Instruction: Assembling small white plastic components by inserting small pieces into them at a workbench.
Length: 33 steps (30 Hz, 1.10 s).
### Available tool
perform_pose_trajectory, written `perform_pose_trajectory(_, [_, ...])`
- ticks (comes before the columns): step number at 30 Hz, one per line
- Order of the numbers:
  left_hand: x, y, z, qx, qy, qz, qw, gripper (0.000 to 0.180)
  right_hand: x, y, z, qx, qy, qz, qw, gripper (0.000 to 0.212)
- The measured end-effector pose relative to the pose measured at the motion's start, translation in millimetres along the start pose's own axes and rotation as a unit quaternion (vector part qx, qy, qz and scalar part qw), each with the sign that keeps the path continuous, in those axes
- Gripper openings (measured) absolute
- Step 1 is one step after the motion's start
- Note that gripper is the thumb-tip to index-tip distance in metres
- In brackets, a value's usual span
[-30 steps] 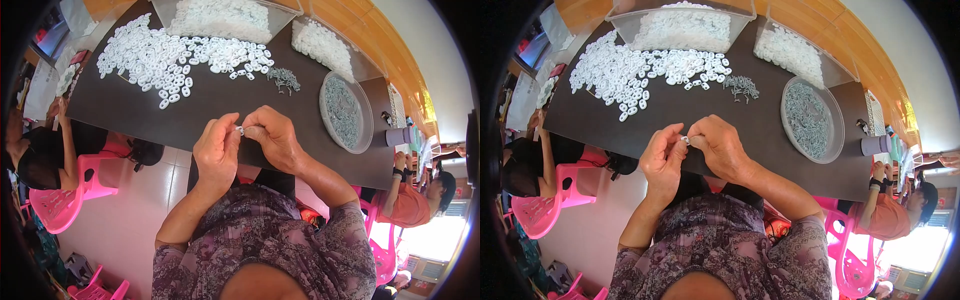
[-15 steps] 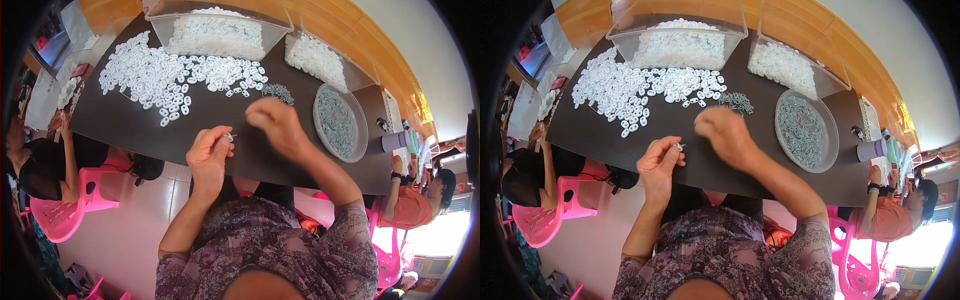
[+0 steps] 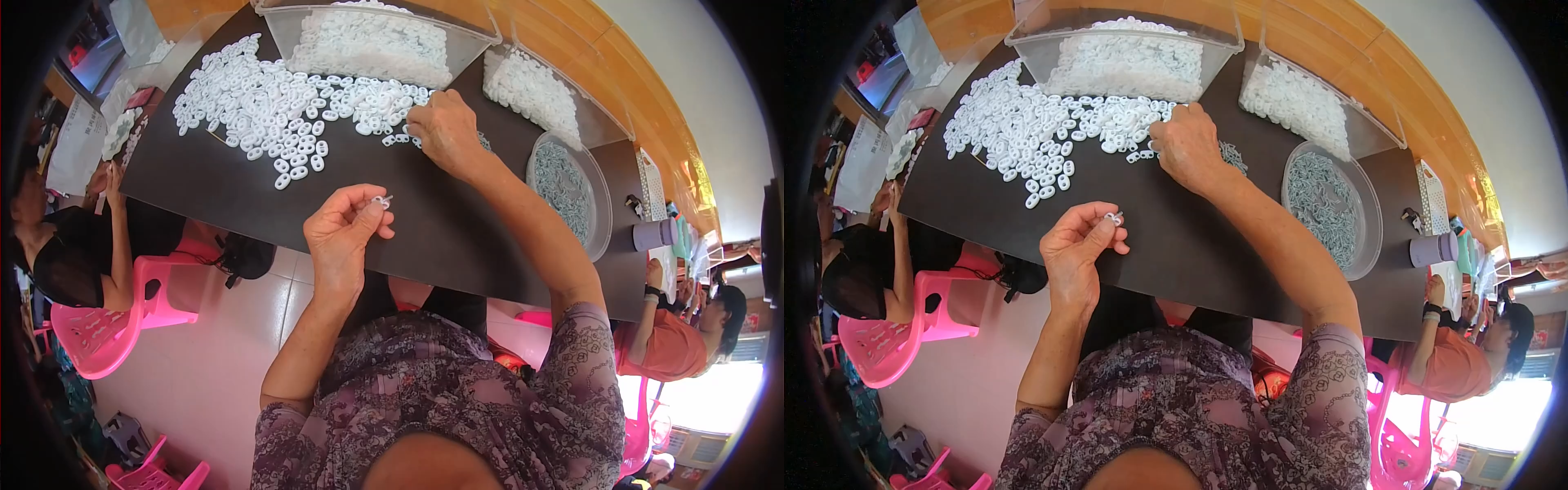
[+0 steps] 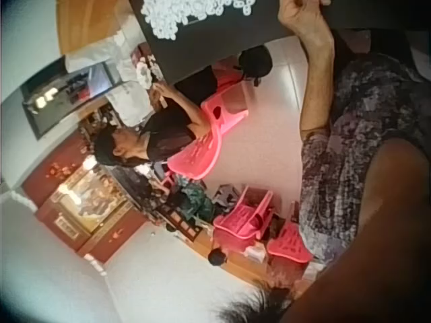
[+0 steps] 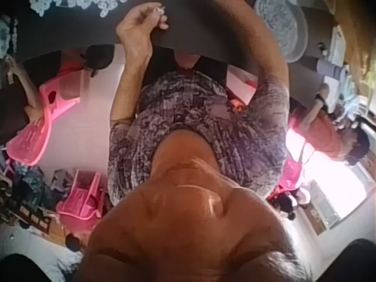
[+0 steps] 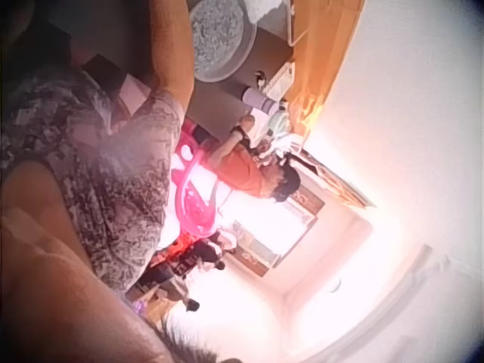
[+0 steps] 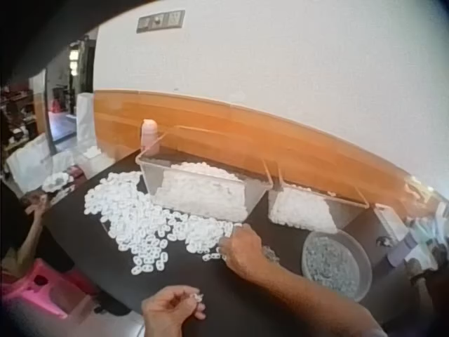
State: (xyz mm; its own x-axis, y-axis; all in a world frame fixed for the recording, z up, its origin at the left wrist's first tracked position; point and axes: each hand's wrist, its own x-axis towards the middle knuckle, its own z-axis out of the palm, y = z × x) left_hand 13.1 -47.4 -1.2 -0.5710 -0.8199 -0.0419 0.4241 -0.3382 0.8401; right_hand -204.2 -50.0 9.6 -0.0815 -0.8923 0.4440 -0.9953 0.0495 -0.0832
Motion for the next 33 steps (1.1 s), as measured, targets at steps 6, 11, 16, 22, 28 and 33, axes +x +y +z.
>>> perform_pose_trajectory(6, [-0.4,-3.6,1.1,0.022,0.010,-0.006,1.000,0.011,-3.3,1.1,5.5,0.003,0.022,-0.035,0.999,0.004])
perform_pose_trajectory(11, [-1.4,-3.8,1.3,0.027,0.008,-0.004,1.000,0.010,-2.4,-6.0,1.1,0.029,0.048,-0.046,0.997,0.007])
perform_pose_trajectory(16, [-4.1,-1.3,1.9,0.030,0.008,-0.006,0.999,0.011,-11.7,-15.1,-31.8,0.232,0.000,0.063,0.971,0.008])
perform_pose_trajectory(22, [-9.3,4.5,8.8,0.005,-0.013,-0.008,1.000,0.016,-48.2,-31.4,-58.3,0.591,-0.108,0.270,0.753,0.018])
perform_pose_trajectory(28, [-16.0,0.3,13.7,0.015,-0.025,-0.011,1.000,0.018,-70.4,-50.0,-61.5,0.626,-0.098,0.298,0.714,0.019])
perform_pose_trajectory(33, [-21.7,1.3,17.5,0.030,-0.017,-0.003,0.999,0.018,-77.5,-60.0,-64.2,0.638,-0.074,0.288,0.710,0.017])
